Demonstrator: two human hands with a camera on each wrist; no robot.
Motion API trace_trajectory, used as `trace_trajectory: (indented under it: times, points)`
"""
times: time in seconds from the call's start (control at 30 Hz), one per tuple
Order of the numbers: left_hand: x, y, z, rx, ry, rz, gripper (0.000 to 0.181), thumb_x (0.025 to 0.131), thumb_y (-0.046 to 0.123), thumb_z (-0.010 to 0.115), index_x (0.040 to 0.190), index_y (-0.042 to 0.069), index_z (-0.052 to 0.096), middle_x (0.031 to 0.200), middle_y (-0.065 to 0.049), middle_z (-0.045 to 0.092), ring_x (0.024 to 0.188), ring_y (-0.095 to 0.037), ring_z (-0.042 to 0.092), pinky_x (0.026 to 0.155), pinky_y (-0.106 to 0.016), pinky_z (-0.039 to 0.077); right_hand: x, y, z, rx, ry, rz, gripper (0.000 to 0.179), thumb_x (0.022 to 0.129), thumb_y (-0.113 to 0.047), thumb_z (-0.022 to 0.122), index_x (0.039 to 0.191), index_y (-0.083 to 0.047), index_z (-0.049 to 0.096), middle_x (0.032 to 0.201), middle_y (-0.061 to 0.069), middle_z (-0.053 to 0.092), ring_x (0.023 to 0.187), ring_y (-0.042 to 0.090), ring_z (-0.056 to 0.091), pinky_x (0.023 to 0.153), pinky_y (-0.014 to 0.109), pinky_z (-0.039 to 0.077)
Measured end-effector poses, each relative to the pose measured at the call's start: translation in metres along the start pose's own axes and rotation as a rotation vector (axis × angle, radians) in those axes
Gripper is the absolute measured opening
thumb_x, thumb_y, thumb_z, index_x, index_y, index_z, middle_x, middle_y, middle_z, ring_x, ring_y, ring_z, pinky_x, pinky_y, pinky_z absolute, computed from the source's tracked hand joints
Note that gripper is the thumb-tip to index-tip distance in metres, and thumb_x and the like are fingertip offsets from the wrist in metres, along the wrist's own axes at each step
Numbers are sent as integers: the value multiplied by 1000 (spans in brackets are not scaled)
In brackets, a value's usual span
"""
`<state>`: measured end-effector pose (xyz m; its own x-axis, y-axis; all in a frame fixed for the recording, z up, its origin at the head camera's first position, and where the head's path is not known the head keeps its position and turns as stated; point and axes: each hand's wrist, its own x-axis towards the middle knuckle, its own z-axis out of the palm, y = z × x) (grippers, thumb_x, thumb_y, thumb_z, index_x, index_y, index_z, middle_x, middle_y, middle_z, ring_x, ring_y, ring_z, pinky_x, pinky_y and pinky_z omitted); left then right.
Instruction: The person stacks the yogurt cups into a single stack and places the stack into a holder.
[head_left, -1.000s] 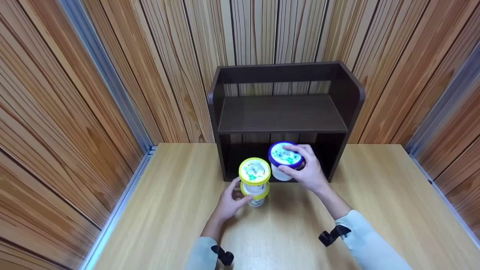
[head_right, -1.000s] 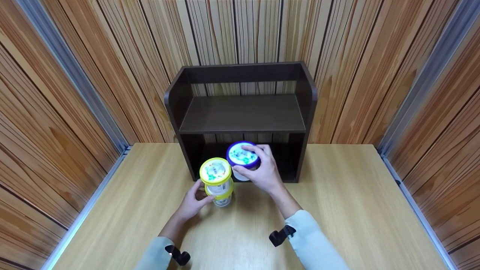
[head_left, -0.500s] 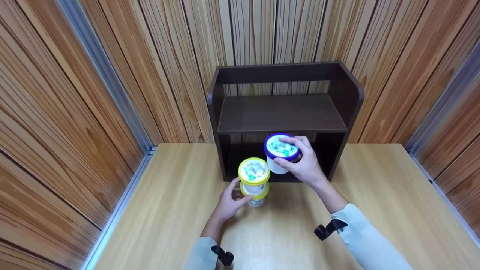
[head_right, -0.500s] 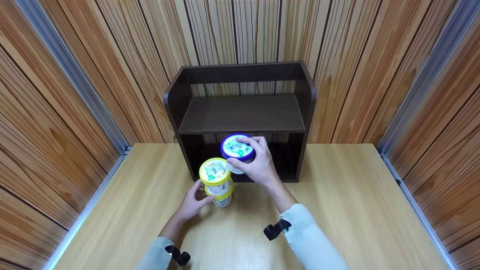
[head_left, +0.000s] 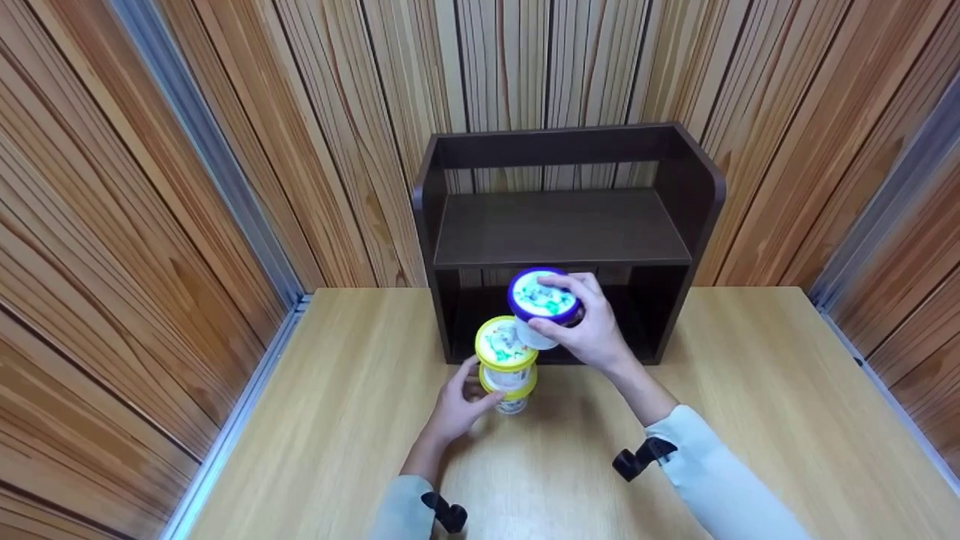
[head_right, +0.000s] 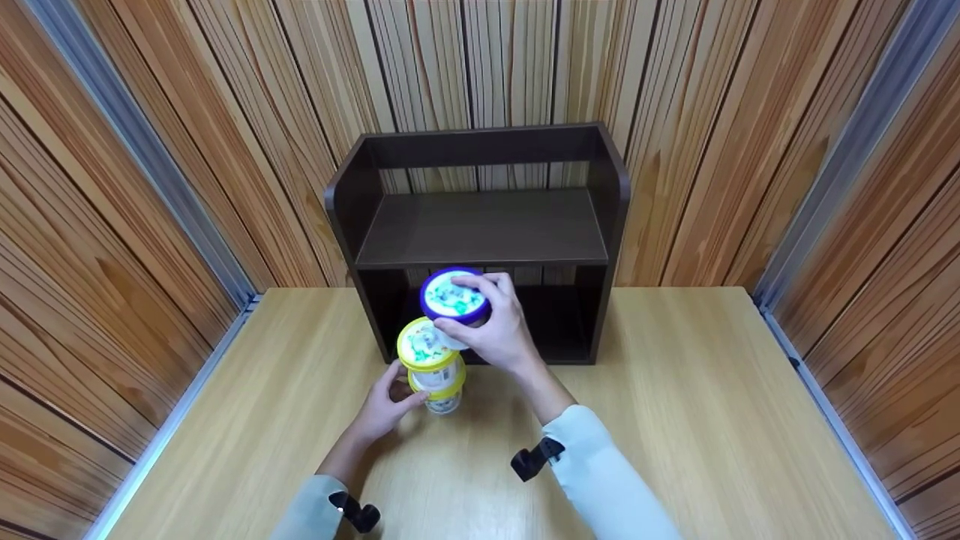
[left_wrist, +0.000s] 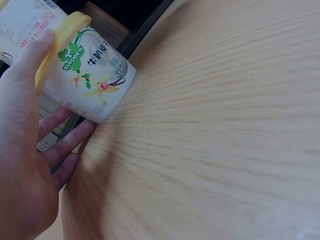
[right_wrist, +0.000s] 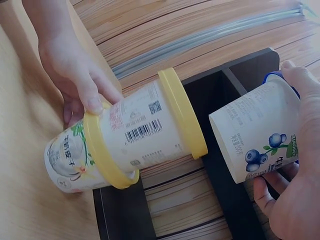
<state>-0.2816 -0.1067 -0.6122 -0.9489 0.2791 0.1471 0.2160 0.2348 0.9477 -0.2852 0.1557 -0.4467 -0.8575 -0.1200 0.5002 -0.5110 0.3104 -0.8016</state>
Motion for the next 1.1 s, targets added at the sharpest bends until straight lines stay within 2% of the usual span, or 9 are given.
trace_trajectory:
  times: [0.37, 0.47, 0.6, 0.7, 0.83, 0.97, 1.1]
  points:
    - [-1, 2, 0, -1, -6, -29, 78, 105, 32, 82, 171, 16, 44, 144, -17, 68, 125, -29, 72, 110, -43, 61, -1, -3, 13, 2, -30, 6, 59, 87, -12, 95, 142, -11, 74, 138, 22, 56, 133, 36, 59, 119, 58, 52]
    - [0, 0, 0, 4, -3, -13, 78, 105, 35, 82, 171, 15, 45, 142, -16, 69, 122, -25, 72, 108, -39, 62, -1, -5, 15, 16, -41, 19, 59, 87, -12, 95, 143, -12, 74, 139, 21, 55, 134, 37, 58, 119, 59, 52]
    - [0, -1, -1, 22, 2, 50, 77, 105, 32, 82, 168, 7, 46, 137, -21, 71, 114, -24, 75, 100, -35, 64, 0, -7, 19, 34, -46, 17, 59, 88, -12, 94, 143, -12, 74, 139, 21, 55, 134, 36, 58, 119, 58, 52]
    - [-1, 1, -1, 16, 2, 48, 78, 104, 30, 83, 168, 6, 46, 136, -22, 71, 113, -26, 76, 98, -33, 64, 0, -7, 21, 35, -44, 10, 58, 88, -13, 94, 143, -12, 74, 139, 21, 56, 135, 36, 59, 118, 59, 53]
    - [-1, 4, 0, -9, 5, 5, 77, 104, 26, 83, 169, 10, 45, 139, -21, 70, 119, -30, 74, 103, -37, 62, 0, -8, 24, 31, -52, 17, 59, 88, -14, 94, 144, -13, 73, 140, 21, 55, 136, 38, 58, 119, 59, 53]
    - [-2, 5, 1, -17, 12, -3, 74, 105, 23, 81, 169, 12, 46, 140, -21, 70, 122, -33, 72, 108, -45, 61, -2, -9, 27, 31, -72, 41, 60, 89, -15, 94, 145, -13, 73, 142, 21, 54, 137, 39, 58, 120, 60, 53]
    - [-2, 5, 0, -14, 13, -1, 73, 106, 23, 81, 169, 13, 47, 141, -20, 70, 122, -32, 72, 109, -47, 61, -2, -10, 31, 40, -82, 50, 59, 90, -17, 94, 145, -14, 73, 142, 21, 54, 137, 39, 58, 121, 60, 52]
